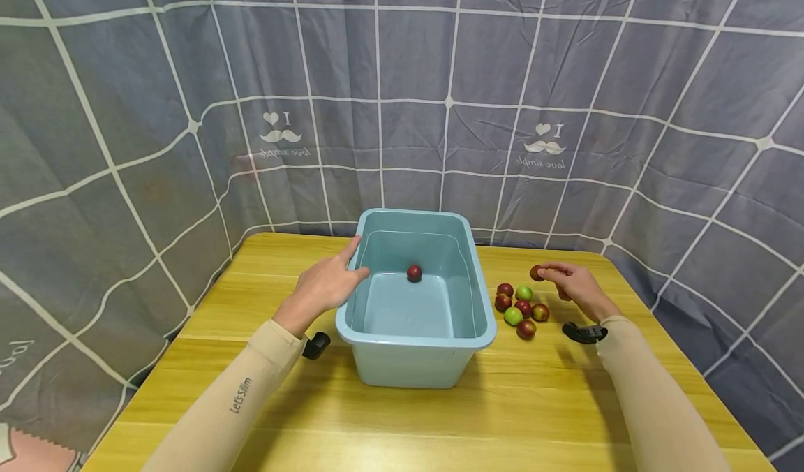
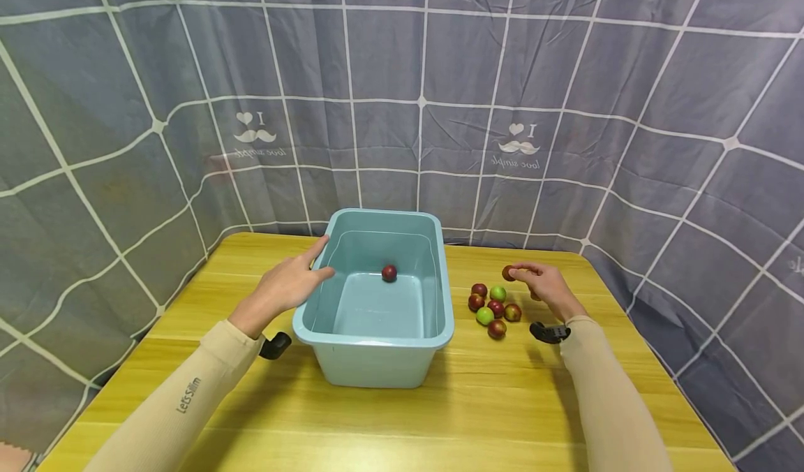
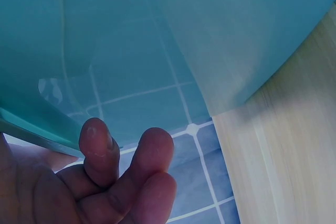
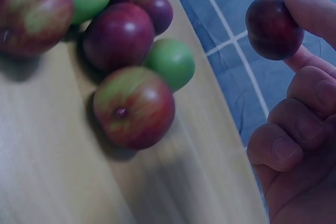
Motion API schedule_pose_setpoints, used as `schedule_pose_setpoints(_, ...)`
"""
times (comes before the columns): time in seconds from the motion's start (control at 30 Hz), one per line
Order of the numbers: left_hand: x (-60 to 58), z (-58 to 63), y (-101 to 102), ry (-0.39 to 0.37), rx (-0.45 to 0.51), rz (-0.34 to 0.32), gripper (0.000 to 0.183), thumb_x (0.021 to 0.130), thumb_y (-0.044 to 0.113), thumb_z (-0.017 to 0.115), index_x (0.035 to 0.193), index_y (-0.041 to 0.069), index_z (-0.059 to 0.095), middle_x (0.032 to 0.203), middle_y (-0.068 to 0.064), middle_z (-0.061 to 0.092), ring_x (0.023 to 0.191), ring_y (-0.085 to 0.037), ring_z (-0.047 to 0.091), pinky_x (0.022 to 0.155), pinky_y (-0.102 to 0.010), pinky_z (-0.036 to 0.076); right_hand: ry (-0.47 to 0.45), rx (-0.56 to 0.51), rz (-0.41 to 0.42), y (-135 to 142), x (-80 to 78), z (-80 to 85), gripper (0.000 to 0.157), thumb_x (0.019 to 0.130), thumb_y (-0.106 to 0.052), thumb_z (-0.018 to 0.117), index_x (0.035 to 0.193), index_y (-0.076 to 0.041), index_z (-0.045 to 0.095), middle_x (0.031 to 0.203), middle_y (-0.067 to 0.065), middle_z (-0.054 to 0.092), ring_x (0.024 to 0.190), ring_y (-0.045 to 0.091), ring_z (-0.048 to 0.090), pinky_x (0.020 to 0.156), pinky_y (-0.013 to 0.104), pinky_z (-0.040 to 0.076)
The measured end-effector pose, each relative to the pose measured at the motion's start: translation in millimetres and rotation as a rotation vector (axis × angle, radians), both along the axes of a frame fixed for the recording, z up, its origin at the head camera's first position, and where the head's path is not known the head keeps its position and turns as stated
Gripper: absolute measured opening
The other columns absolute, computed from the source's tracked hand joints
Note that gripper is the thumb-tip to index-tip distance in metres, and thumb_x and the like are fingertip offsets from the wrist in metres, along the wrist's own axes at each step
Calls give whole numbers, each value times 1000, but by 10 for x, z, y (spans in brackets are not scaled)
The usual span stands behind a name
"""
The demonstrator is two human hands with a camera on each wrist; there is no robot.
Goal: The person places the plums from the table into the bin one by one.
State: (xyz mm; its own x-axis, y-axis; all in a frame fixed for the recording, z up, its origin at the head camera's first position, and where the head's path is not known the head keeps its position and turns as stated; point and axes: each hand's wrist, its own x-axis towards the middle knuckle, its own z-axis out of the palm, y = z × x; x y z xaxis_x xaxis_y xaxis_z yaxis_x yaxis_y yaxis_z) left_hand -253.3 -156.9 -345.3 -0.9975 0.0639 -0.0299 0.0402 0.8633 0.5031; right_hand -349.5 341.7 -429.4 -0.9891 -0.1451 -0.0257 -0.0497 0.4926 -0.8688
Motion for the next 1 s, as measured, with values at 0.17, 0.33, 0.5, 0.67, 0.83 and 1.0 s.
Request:
schedule_pose_setpoints(0.17, 0, -6, -4, -1, -3, 3, 76, 96, 52, 42, 163, 35, 10, 118, -13, 68, 83, -26, 63, 56, -37, 45, 13, -8, 20, -57, -8, 90, 58, 97, -46, 63, 134, -2, 60, 94, -4, 61, 53, 12, 34, 59, 32, 36)
schedule_pose_setpoints(0.33, -5, -7, 0, 2, -5, 3, 77, 95, 52, 42, 163, 35, 11, 118, -13, 68, 83, -26, 63, 56, -37, 45, 34, -10, 35, -120, -22, 174, 55, 97, -47, 63, 132, -4, 61, 99, 0, 63, 52, 12, 33, 57, 32, 35)
schedule_pose_setpoints(0.5, -5, 2, 2, 3, -1, 5, 77, 95, 52, 42, 163, 34, 11, 103, -10, 68, 78, -25, 63, 55, -38, 44, 59, -6, 65, -189, -36, 268, 55, 97, -47, 64, 132, -5, 62, 102, 3, 64, 52, 12, 31, 56, 34, 32)
schedule_pose_setpoints(0.67, -6, -3, -3, 8, 0, 0, 76, 96, 52, 42, 163, 34, 11, 102, -10, 68, 78, -25, 62, 55, -38, 44, 84, -4, 90, -245, -37, 362, 52, 97, -45, 64, 130, -4, 63, 102, 5, 66, 51, 14, 31, 56, 34, 34)
schedule_pose_setpoints(0.83, -10, -9, -3, 5, 3, 2, 75, 96, 51, 42, 163, 35, 12, 103, -10, 68, 78, -25, 63, 56, -38, 45, 113, 25, 110, -309, -37, 467, 49, 97, -44, 64, 128, -6, 64, 98, 1, 66, 52, 15, 33, 55, 33, 35)
schedule_pose_setpoints(1.0, -11, -3, -8, 6, 12, 3, 76, 96, 51, 43, 163, 34, 12, 105, -11, 68, 76, -25, 62, 55, -38, 44, 138, 30, 135, -389, -56, 594, 47, 97, -43, 64, 126, -7, 65, 96, 0, 68, 51, 14, 32, 54, 34, 33)
